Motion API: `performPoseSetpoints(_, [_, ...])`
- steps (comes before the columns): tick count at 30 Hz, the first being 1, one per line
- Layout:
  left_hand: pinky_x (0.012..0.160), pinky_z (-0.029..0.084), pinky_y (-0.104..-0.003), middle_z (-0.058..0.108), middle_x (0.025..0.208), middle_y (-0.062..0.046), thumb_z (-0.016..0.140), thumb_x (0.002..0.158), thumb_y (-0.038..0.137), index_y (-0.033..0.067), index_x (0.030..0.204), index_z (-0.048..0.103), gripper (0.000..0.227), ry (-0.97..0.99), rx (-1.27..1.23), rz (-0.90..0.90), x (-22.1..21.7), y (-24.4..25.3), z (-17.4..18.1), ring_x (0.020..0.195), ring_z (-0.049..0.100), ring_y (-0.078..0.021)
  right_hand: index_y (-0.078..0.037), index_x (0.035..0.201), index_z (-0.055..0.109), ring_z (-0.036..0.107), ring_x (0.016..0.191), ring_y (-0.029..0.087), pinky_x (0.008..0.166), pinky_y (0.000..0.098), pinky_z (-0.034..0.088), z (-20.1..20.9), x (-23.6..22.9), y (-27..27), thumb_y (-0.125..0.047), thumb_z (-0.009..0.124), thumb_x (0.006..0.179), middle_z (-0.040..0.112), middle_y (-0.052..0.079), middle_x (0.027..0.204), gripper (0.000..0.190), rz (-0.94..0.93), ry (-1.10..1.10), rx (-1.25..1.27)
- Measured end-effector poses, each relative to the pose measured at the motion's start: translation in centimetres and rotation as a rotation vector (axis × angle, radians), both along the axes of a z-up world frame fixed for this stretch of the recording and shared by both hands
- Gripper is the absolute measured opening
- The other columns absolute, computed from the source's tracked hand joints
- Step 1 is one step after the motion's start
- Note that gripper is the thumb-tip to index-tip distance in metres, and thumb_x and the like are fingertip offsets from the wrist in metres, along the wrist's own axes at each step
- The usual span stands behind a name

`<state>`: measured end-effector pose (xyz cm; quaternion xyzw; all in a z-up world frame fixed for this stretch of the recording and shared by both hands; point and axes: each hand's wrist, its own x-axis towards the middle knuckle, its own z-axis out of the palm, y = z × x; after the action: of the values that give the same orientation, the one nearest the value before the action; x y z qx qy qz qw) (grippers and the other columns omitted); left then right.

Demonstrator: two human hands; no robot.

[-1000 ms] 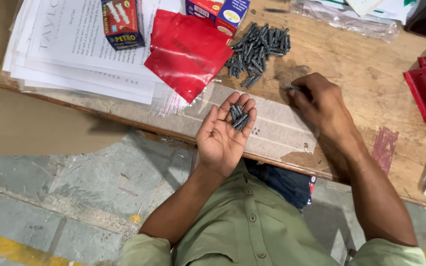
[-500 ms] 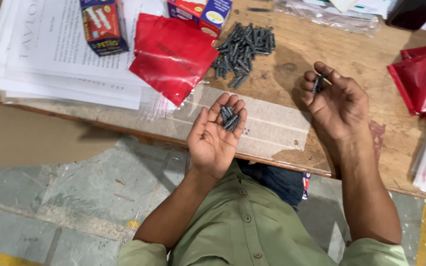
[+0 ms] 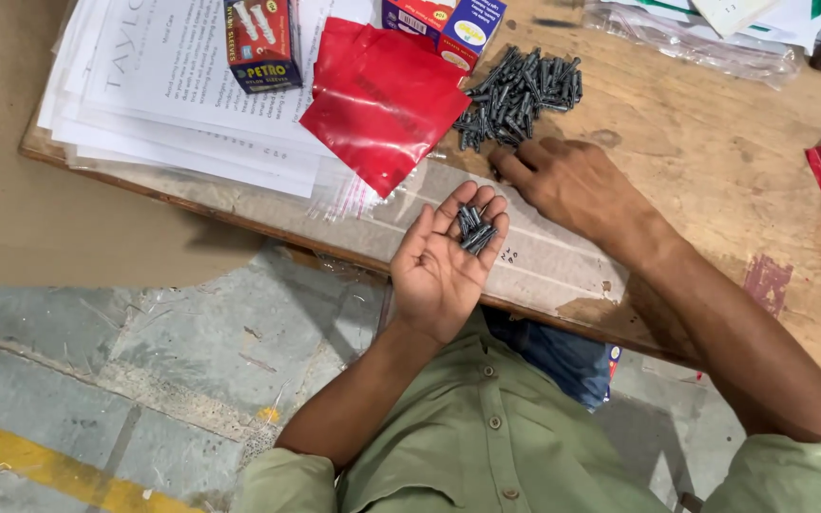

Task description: Pack sets of wall plugs into small red plastic bags at a workshop bench.

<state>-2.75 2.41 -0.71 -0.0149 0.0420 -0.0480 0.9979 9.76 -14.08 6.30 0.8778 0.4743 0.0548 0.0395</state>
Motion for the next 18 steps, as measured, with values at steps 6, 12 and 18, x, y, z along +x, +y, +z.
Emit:
performPoseSetpoints(6, [0.125,0.038,-0.048,0.057,0.143,-0.02,0.041,0.115,0.031,-0.006,0.143,0.05,0.047,-0.009,-0.034,-0.019,0.0,0.1,-0.1,0.139,0.053,-0.0324,-0.004,0.113,0.06,0.073,0.082,0.026,0.063,0.0361,0.059,0.9,-2.3,-2.1,-0.016,0.056,0.097,0.069,0.009,0.09,0.021,-0.03,-0.054,-0.157])
performPoseSetpoints(12, [0.125,0.038,-0.049,0.057,0.143,-0.02,0.041,0.115,0.031,-0.0066,0.143,0.05,0.048,-0.008,-0.032,-0.029,0.2,-0.6,-0.3,0.138,0.053,-0.0331,-0.006,0.106,0.059,0.067,0.055,0.029,0.05,0.0403,0.053,1.2,-2.5,-5.7,-0.031,0.055,0.106,0.068,0.011,0.065,0.025,-0.237,0.063,-0.143])
performPoseSetpoints(18, [0.125,0.037,-0.049,0.057,0.142,-0.02,0.043,0.114,0.031,-0.0067,0.142,0.05,0.048,-0.015,-0.006,-0.031,0.4,-0.5,0.0,0.138,0.053,-0.0334,-0.006,0.107,0.062,0.064,0.053,0.031,0.049,0.0428,0.049,-0.9,-2.1,-9.0,-0.031,0.059,0.104,0.067,0.014,0.066,0.025,-0.311,0.155,0.161])
